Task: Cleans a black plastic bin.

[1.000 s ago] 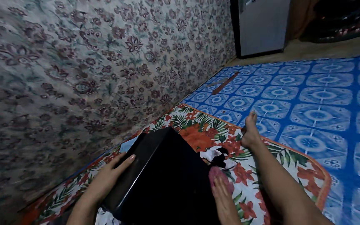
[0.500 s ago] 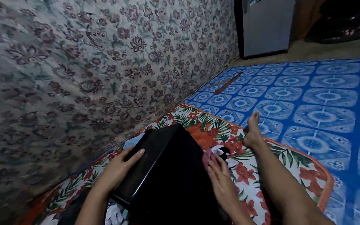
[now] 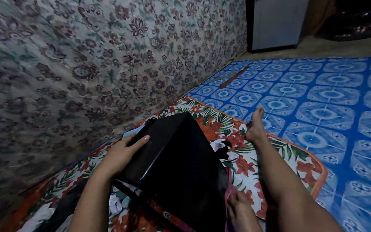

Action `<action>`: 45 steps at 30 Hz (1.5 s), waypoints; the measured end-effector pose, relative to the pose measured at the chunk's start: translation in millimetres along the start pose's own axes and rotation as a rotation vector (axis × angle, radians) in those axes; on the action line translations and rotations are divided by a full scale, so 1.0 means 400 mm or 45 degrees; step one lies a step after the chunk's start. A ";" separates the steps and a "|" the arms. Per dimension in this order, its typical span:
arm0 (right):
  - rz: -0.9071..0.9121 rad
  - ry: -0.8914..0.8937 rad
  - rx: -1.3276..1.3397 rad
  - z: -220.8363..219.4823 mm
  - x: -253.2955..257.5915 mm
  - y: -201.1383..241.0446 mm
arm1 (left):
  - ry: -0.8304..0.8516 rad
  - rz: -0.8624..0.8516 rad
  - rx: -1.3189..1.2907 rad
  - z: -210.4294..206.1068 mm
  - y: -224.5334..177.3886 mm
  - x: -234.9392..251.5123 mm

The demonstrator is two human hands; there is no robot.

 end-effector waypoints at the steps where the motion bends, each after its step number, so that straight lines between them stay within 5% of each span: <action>1: 0.019 0.029 -0.017 -0.023 -0.032 -0.005 | 0.002 -0.001 0.003 0.000 0.001 -0.001; 5: 0.206 -0.079 0.165 -0.041 -0.135 0.031 | -0.006 -0.008 0.015 0.002 0.012 0.001; 9: 0.181 -0.073 0.536 0.133 -0.153 0.257 | -0.012 0.020 -0.008 0.005 0.036 -0.002; 16: 0.557 -0.370 0.760 0.272 -0.162 0.477 | -0.024 0.057 -0.060 0.006 0.058 -0.003; 28: 0.543 -0.206 0.472 0.188 -0.163 0.402 | -0.001 0.079 -0.057 0.003 0.057 -0.009; 32: 0.703 -0.283 0.575 0.234 -0.162 0.501 | 0.010 0.064 -0.009 0.004 0.047 -0.008; 36: 1.182 -0.422 0.699 0.157 -0.177 0.562 | 0.008 0.060 -0.033 0.001 0.026 -0.009; 40: 1.024 -0.329 0.750 0.191 -0.188 0.679 | 0.033 0.040 0.048 0.002 0.002 -0.007; 45: 1.282 -0.636 0.698 0.144 -0.199 0.563 | 0.033 0.052 0.056 -0.002 -0.005 -0.003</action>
Point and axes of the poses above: each hand's wrist, its own x-axis towards the middle knuckle, its own z-axis out of the back of the hand, y = z × x, the point moved 9 cm from there along x, towards the middle knuckle, and after that the axes turned 6 degrees about x, right-handed, at the moved point
